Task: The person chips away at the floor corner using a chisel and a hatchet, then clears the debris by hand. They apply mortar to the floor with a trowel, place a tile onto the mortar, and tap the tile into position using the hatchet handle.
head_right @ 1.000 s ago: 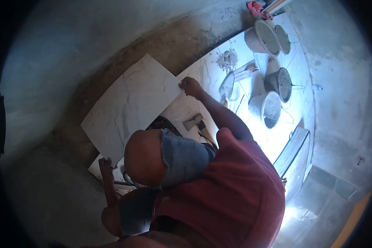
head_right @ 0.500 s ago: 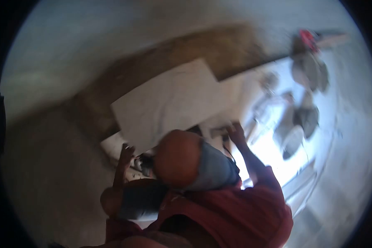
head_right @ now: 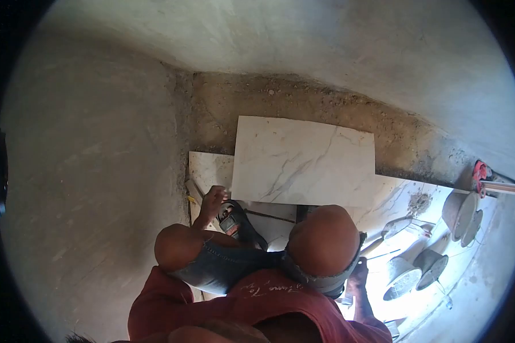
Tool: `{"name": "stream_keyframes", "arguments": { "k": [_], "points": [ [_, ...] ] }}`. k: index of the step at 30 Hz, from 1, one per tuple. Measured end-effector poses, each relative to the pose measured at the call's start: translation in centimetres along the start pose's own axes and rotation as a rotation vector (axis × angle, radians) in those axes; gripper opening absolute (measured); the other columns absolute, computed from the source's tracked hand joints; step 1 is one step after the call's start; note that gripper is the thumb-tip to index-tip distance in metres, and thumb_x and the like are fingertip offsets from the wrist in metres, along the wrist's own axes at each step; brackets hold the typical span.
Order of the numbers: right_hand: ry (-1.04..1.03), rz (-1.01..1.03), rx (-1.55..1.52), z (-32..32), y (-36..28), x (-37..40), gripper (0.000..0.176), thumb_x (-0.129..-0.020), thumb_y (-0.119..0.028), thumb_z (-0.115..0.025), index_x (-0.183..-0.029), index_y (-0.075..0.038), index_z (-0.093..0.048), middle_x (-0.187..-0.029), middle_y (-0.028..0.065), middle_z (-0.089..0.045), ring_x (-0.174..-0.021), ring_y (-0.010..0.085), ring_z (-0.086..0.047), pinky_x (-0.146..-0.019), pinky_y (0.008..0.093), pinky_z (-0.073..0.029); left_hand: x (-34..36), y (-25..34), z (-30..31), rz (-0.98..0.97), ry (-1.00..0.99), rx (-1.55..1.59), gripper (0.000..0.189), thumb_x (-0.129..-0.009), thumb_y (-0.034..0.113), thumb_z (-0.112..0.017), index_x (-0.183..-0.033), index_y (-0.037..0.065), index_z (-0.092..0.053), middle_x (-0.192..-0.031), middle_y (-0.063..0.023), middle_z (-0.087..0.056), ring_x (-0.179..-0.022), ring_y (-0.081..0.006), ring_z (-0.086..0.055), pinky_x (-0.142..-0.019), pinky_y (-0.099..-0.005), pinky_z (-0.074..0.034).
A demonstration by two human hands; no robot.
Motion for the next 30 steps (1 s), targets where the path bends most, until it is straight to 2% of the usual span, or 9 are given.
{"name": "stream_keyframes", "arguments": {
  "k": [3,5,7,12,17,20,28,29,30],
  "points": [
    [0.073,0.231,0.388,3.2,-12.7,-2.4,0.030,-0.078,-0.019,-0.054,-0.102,-0.006,-0.041,-0.069,0.0166,-0.056,-0.062,0.0282,-0.059,-0.053,0.0358,-0.043,4.3,5.4,-0.4,-0.367,0.172,-0.425,0.031,-0.081,0.014,-0.052,-0.108,0.002,-0.042,-0.081,-0.0128,-0.054,-0.090,-0.0229,-0.052,-0.070,-0.0311,-0.045],
    [0.034,0.351,0.116,2.6,-21.0,-5.0,0.035,-0.077,-0.015,-0.052,-0.108,-0.005,-0.039,-0.066,0.0195,-0.055,-0.061,0.0334,-0.058,-0.052,0.0384,-0.043,6.5,6.6,-2.2,-0.509,0.200,-0.558,0.030,-0.080,0.015,-0.052,-0.106,0.003,-0.043,-0.086,-0.0128,-0.053,-0.094,-0.0237,-0.050,-0.074,-0.0335,-0.041],
    [-0.167,0.097,0.144,0.4,-23.5,-9.6,0.042,-0.075,-0.013,-0.053,-0.113,-0.005,-0.037,-0.071,0.0221,-0.056,-0.068,0.0392,-0.057,-0.055,0.0409,-0.043,7.6,6.2,-4.1,-0.548,0.164,-0.588,0.029,-0.079,0.015,-0.052,-0.104,0.003,-0.045,-0.090,-0.0127,-0.053,-0.097,-0.0245,-0.048,-0.079,-0.0358,-0.037],
    [-0.098,0.838,0.786,-7.4,-35.9,-16.1,0.044,-0.073,-0.019,-0.055,-0.113,-0.009,-0.039,-0.087,0.0215,-0.057,-0.077,0.0397,-0.055,-0.065,0.0456,-0.044,9.2,4.2,-6.7,-0.549,0.146,-0.591,0.027,-0.076,0.016,-0.053,-0.100,0.004,-0.049,-0.101,-0.0126,-0.052,-0.106,-0.0264,-0.044,-0.091,-0.0416,-0.027],
    [-0.267,1.134,1.042,-19.5,-43.1,-19.9,0.036,-0.073,-0.027,-0.058,-0.099,-0.006,-0.044,-0.089,0.0191,-0.057,-0.082,0.0363,-0.056,-0.070,0.0433,-0.045,8.9,4.9,-6.0,-0.576,0.103,-0.462,0.030,-0.072,0.018,-0.054,-0.099,0.005,-0.053,-0.113,-0.0113,-0.050,-0.116,-0.0270,-0.037,-0.101,-0.0458,-0.015],
    [-0.244,1.037,1.145,-25.3,-45.6,-21.6,0.035,-0.071,-0.026,-0.058,-0.096,-0.006,-0.045,-0.086,0.0186,-0.057,-0.079,0.0361,-0.056,-0.068,0.0429,-0.045,8.8,4.7,-6.6,-0.606,-0.017,-0.532,0.033,-0.071,0.020,-0.054,-0.101,0.007,-0.054,-0.118,-0.0091,-0.048,-0.118,-0.0262,-0.036,-0.100,-0.0444,-0.017],
    [-0.519,1.705,0.911,-30.8,-48.7,-12.8,0.032,-0.068,-0.023,-0.060,-0.093,-0.006,-0.049,-0.088,0.0185,-0.058,-0.079,0.0350,-0.057,-0.065,0.0415,-0.046,8.0,3.4,-6.6,-0.559,-0.153,-0.606,0.032,-0.070,0.026,-0.053,-0.099,0.012,-0.057,-0.120,-0.0048,-0.046,-0.118,-0.0224,-0.033,-0.100,-0.0429,-0.016],
    [-0.518,1.704,0.908,-31.0,-49.0,-14.1,0.032,-0.068,-0.023,-0.060,-0.093,-0.006,-0.049,-0.088,0.0185,-0.058,-0.079,0.0350,-0.057,-0.065,0.0415,-0.046,8.0,3.5,-6.4,-0.559,-0.155,-0.608,0.032,-0.070,0.026,-0.053,-0.099,0.012,-0.057,-0.120,-0.0048,-0.046,-0.118,-0.0224,-0.033,-0.100,-0.0429,-0.016],
    [-0.426,1.437,0.977,-31.1,-49.6,-17.8,0.030,-0.067,-0.022,-0.060,-0.090,-0.006,-0.050,-0.086,0.0180,-0.058,-0.077,0.0355,-0.057,-0.064,0.0422,-0.046,7.9,3.7,-6.4,-0.556,-0.145,-0.630,0.031,-0.070,0.025,-0.053,-0.098,0.013,-0.057,-0.120,-0.0045,-0.046,-0.118,-0.0223,-0.034,-0.100,-0.0427,-0.016]
  ]
}}
Point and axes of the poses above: each hand's wrist, its own x-axis away from the middle knuckle, its own z-axis out of the back of the hand, y = z × x, the point moved 5 cm from there along -x, towards the middle knuckle
